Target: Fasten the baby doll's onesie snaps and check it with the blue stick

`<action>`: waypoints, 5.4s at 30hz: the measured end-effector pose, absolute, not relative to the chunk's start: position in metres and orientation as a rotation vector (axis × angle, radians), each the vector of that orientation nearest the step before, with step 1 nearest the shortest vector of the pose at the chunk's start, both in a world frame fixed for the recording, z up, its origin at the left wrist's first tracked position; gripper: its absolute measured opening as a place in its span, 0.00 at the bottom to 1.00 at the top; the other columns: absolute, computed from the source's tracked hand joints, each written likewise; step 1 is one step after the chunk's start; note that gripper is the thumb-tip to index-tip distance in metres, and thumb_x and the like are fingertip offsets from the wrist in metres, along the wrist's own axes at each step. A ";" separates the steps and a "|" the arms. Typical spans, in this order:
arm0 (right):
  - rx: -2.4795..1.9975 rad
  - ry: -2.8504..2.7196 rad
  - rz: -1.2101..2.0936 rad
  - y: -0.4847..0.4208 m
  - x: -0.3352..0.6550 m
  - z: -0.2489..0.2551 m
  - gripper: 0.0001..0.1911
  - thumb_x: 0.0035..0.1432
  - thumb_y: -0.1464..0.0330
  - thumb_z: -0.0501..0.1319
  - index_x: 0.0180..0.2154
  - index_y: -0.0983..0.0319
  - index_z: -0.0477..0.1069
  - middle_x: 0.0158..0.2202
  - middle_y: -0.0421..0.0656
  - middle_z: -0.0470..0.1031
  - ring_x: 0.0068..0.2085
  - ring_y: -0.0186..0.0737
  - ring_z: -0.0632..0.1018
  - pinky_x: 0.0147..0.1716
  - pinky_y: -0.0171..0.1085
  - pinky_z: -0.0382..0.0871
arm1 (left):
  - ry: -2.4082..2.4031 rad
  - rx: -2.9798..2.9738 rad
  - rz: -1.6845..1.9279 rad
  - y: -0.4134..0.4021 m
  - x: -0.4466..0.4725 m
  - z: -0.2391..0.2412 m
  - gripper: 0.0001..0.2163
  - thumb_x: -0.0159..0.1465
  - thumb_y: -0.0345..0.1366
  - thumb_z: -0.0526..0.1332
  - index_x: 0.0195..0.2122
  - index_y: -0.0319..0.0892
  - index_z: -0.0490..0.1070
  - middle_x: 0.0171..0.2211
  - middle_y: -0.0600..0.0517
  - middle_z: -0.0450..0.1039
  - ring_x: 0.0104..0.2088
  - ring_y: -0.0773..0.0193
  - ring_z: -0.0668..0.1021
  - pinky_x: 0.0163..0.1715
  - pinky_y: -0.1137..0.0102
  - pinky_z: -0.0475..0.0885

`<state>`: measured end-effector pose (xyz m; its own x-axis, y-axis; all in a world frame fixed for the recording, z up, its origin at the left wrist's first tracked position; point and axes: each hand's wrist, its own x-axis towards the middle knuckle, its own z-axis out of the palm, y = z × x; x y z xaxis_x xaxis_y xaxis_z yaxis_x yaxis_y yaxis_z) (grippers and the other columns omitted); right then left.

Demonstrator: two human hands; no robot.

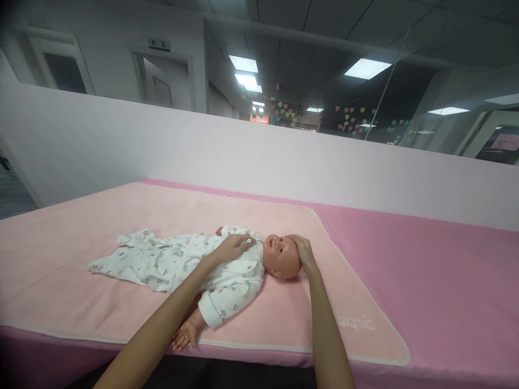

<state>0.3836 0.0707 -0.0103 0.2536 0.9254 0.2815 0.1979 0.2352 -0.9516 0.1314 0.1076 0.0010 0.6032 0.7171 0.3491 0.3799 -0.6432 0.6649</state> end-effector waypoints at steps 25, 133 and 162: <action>-1.953 -1.980 -0.349 0.101 0.242 0.012 0.14 0.54 0.75 0.51 0.21 0.64 0.72 0.24 0.54 0.74 0.34 0.46 0.73 0.40 0.45 0.50 | 0.925 1.641 1.340 0.129 0.129 -0.017 0.16 0.57 0.44 0.55 0.34 0.37 0.75 0.36 0.48 0.76 0.40 0.58 0.75 0.42 0.66 0.68; -1.291 -1.395 -0.181 0.046 0.241 -0.040 0.13 0.58 0.70 0.47 0.32 0.64 0.70 0.28 0.44 0.73 0.29 0.36 0.72 0.30 0.33 0.65 | 0.599 1.887 0.868 0.097 0.117 0.001 0.16 0.52 0.34 0.61 0.42 0.39 0.67 0.31 0.50 0.72 0.35 0.64 0.74 0.34 0.71 0.69; -1.122 -1.833 -0.228 0.064 0.229 -0.023 0.09 0.51 0.76 0.52 0.29 0.61 0.69 0.28 0.42 0.73 0.35 0.39 0.70 0.38 0.38 0.62 | 0.896 2.434 0.993 0.081 0.074 0.000 0.11 0.57 0.40 0.56 0.36 0.41 0.71 0.28 0.52 0.70 0.28 0.67 0.70 0.30 0.72 0.64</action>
<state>0.2287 0.0638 -0.0232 -0.1371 0.5977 0.7899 0.7732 0.5630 -0.2918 0.0744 0.0811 -0.0001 0.5513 0.6742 0.4914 0.4192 -0.7331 0.5356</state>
